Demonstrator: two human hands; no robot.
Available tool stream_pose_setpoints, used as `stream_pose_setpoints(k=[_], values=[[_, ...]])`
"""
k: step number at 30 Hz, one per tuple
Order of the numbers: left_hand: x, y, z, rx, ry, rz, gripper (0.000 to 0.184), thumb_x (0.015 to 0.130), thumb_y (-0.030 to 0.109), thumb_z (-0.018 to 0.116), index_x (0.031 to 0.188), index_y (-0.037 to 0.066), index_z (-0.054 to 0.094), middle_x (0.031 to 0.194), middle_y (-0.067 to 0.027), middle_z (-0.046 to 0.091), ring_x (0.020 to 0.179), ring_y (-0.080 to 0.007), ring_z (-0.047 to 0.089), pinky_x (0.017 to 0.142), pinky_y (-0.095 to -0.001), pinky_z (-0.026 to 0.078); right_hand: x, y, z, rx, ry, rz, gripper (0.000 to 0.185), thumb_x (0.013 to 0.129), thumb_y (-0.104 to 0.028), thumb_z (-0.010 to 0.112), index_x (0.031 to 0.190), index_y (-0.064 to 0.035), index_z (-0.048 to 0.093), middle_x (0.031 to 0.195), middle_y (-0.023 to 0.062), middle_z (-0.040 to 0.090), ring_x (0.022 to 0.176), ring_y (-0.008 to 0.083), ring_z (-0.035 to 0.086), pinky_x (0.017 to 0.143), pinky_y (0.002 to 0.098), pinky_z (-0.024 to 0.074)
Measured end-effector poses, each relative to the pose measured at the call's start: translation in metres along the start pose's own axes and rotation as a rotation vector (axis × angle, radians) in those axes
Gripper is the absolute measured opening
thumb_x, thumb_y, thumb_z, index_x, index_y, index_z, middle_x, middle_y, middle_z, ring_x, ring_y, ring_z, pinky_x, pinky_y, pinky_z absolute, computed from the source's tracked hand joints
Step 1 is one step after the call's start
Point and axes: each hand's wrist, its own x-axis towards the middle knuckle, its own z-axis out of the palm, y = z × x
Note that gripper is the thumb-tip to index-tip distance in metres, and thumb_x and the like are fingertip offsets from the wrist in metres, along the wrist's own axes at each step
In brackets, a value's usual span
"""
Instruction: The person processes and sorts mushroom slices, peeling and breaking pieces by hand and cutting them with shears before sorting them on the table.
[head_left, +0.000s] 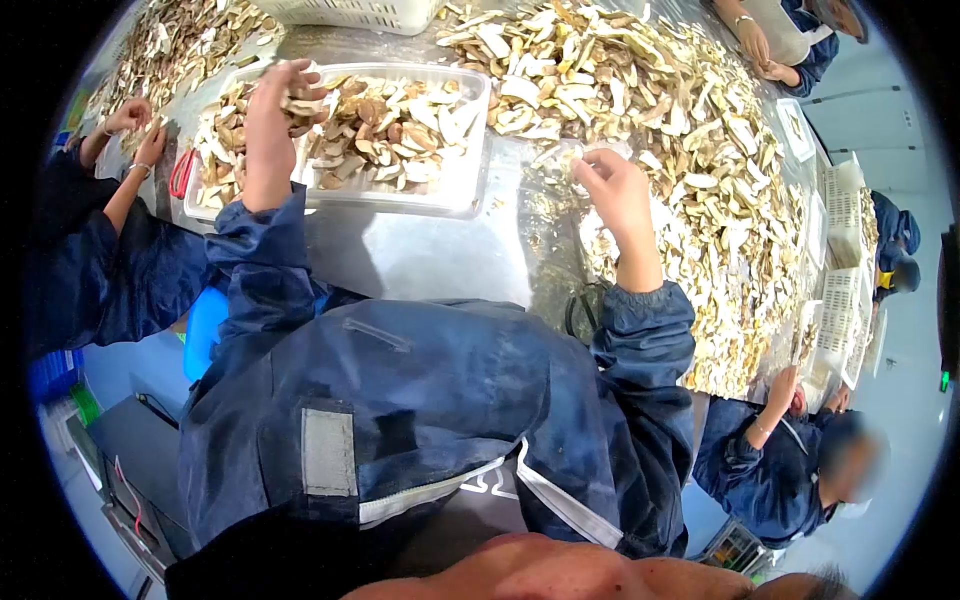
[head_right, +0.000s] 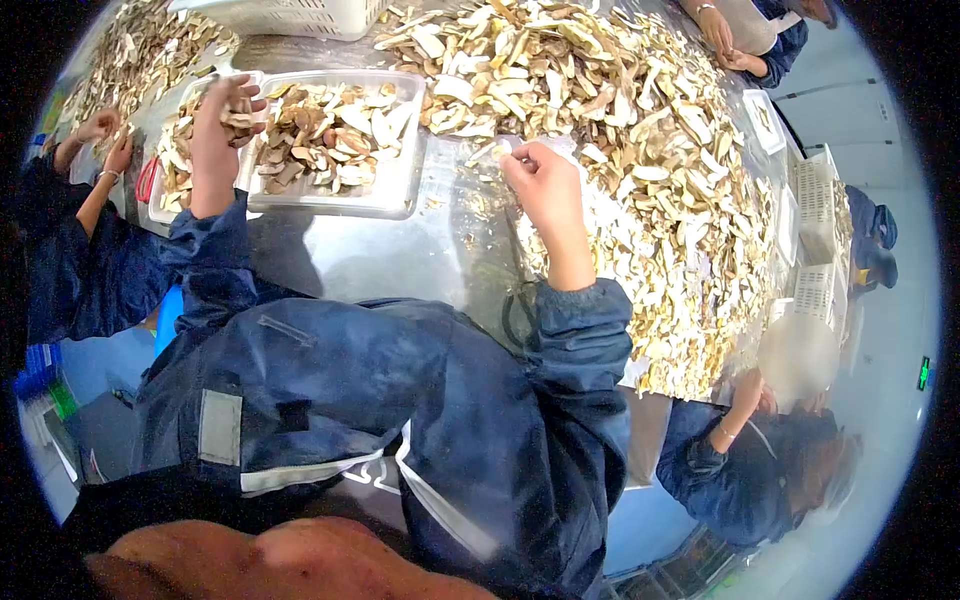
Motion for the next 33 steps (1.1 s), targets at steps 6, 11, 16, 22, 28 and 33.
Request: stream_pose_setpoints(k=[6,11,16,22,28,33], values=[[-0.003,-0.017,0.002,0.272,-0.178,0.157,0.039,0.096,0.027,0.058,0.125,0.001,0.062,0.122,-0.0117,0.064,0.111,-0.0184,0.059,0.095,-0.0291,0.045,0.001,-0.052,0.038,0.475,-0.339,-0.034,0.02,0.09,-0.021,0.072,0.094,-0.0017,0.071,0.073,0.0018,0.067,0.061,0.0068,0.058,0.055,0.0242,0.0456],[-0.021,-0.02,0.006,0.292,-0.141,0.197,0.043,0.094,0.025,0.061,0.131,0.003,0.059,0.132,-0.0127,0.058,0.12,-0.02,0.054,0.104,-0.0315,0.039,-0.001,-0.065,0.081,0.427,-0.279,-0.144,0.025,0.094,-0.023,0.068,0.103,-0.0005,0.069,0.082,0.0022,0.069,0.065,0.0079,0.059,0.059,0.0234,0.0468],[-0.036,-0.018,0.008,0.232,-0.151,0.178,0.046,0.095,0.023,0.061,0.134,0.001,0.054,0.137,-0.0139,0.054,0.128,-0.0217,0.048,0.107,-0.0321,0.037,-0.018,-0.043,0.065,0.086,-0.076,-0.334,0.026,0.091,-0.021,0.068,0.108,-0.001,0.068,0.094,0.012,0.068,0.076,0.0204,0.067,0.069,0.0328,0.0532],[-0.038,-0.022,0.027,0.203,-0.131,0.407,0.046,0.095,0.014,0.059,0.136,-0.006,0.049,0.142,-0.0174,0.052,0.133,-0.0242,0.045,0.114,-0.0351,0.03,-0.026,0.011,0.031,-0.362,0.171,-0.439,0.017,0.081,-0.012,0.067,0.097,-0.0071,0.07,0.097,0.0119,0.063,0.095,0.0321,0.059,0.081,0.0427,0.0498],[-0.08,-0.025,0.081,0.097,-0.362,0.467,0.043,0.096,0.011,0.057,0.134,-0.005,0.049,0.141,-0.0171,0.052,0.134,-0.025,0.046,0.114,-0.0382,0.031,-0.044,0.059,-0.015,-0.485,0.11,-0.392,0.008,0.079,-0.013,0.069,0.085,-0.0086,0.071,0.086,0.0098,0.064,0.086,0.0316,0.062,0.075,0.0423,0.0512],[-0.12,-0.032,0.126,0.082,-0.668,0.348,0.033,0.093,0.01,0.059,0.125,0.002,0.058,0.125,-0.0089,0.059,0.117,-0.0183,0.054,0.101,-0.0327,0.04,-0.088,0.1,-0.069,-0.522,0.077,-0.168,0.011,0.08,-0.016,0.071,0.084,-0.0059,0.07,0.083,0.0131,0.063,0.082,0.0338,0.063,0.073,0.0444,0.0518]])
